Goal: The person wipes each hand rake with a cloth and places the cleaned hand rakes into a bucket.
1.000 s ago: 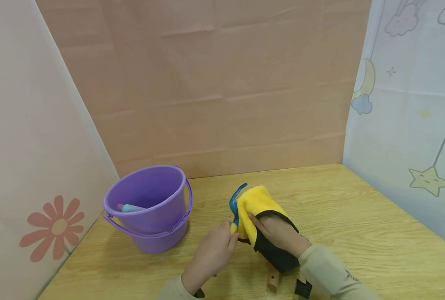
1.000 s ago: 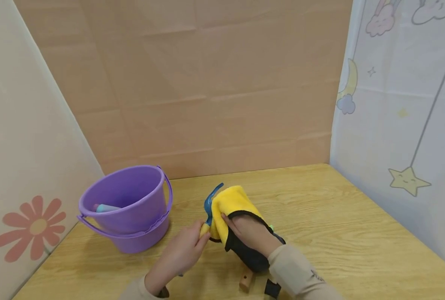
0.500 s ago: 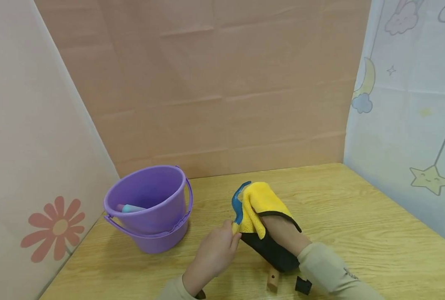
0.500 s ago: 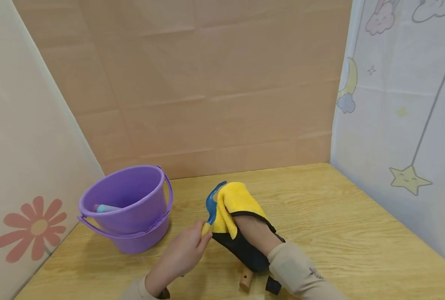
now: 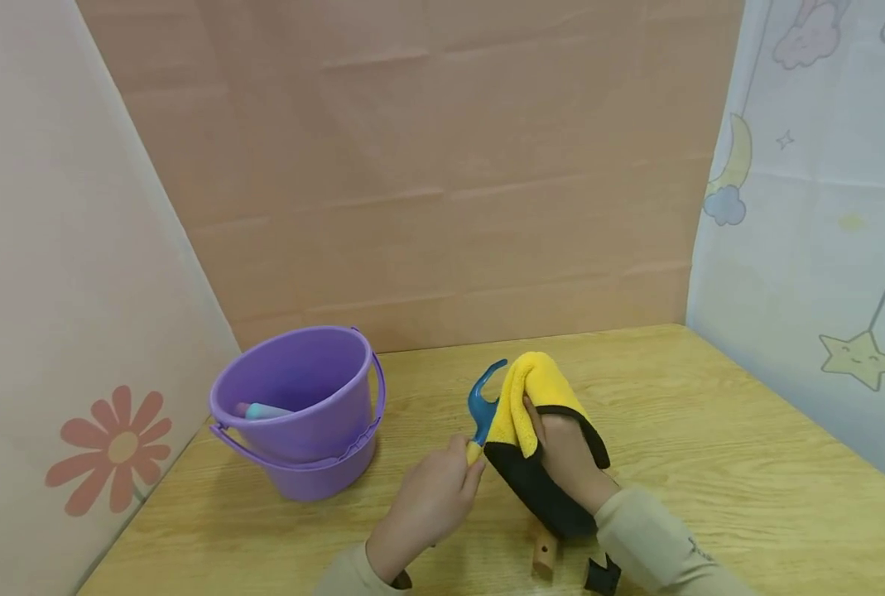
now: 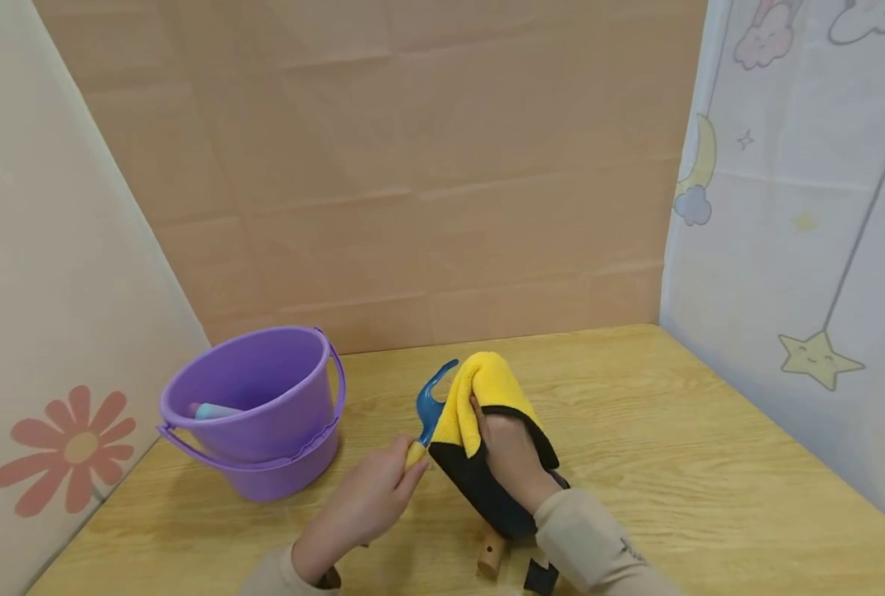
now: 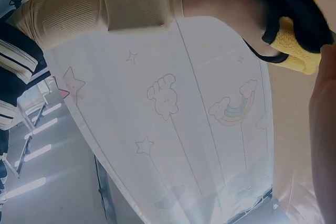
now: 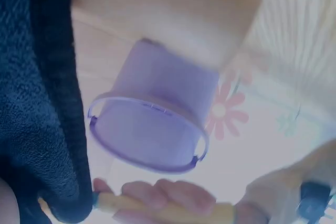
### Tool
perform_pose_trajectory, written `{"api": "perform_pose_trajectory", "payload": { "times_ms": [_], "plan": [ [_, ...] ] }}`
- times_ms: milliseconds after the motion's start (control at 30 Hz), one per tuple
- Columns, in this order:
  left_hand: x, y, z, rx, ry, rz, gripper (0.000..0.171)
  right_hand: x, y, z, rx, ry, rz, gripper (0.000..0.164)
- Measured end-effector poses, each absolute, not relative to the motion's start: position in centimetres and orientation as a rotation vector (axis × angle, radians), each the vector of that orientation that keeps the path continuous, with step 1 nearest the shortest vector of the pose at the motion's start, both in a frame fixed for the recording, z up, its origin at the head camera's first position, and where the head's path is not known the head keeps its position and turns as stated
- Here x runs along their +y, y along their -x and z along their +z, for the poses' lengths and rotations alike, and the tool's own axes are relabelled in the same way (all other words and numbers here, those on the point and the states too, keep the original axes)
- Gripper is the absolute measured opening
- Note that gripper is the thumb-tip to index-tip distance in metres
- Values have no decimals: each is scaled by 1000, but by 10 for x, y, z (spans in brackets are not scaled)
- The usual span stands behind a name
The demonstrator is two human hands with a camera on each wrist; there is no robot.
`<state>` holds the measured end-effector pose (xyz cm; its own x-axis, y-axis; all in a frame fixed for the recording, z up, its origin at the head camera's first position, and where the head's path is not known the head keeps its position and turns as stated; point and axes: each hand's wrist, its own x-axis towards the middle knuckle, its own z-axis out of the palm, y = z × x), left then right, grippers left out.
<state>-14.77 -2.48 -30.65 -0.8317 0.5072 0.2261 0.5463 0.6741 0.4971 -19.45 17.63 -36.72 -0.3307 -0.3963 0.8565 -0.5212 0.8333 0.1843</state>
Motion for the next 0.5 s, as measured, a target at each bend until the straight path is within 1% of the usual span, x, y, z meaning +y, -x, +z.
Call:
{"api": "perform_pose_trajectory", "payload": {
  "times_ms": [33,67,100,167,300,500],
  "plan": [
    [-25,148,-307,-2815,885,-880,21,175,196,-366,-1955,-647,209,30],
    [-25,148,-307,-2821,879,-888,21,174,197,-364,-1957,-604,291,30],
    [-25,149,-307,-2827,875,-887,20,173,197,-363,-1958,-561,372,42],
    [-25,149,-307,-2835,869,-887,18,171,198,-359,-1966,-473,543,49],
    [-27,149,-307,-2829,877,-864,16,173,199,-355,-1983,-335,690,53],
    [-31,150,-307,-2867,858,-896,21,183,202,-353,-2003,-177,850,47]
  ]
}}
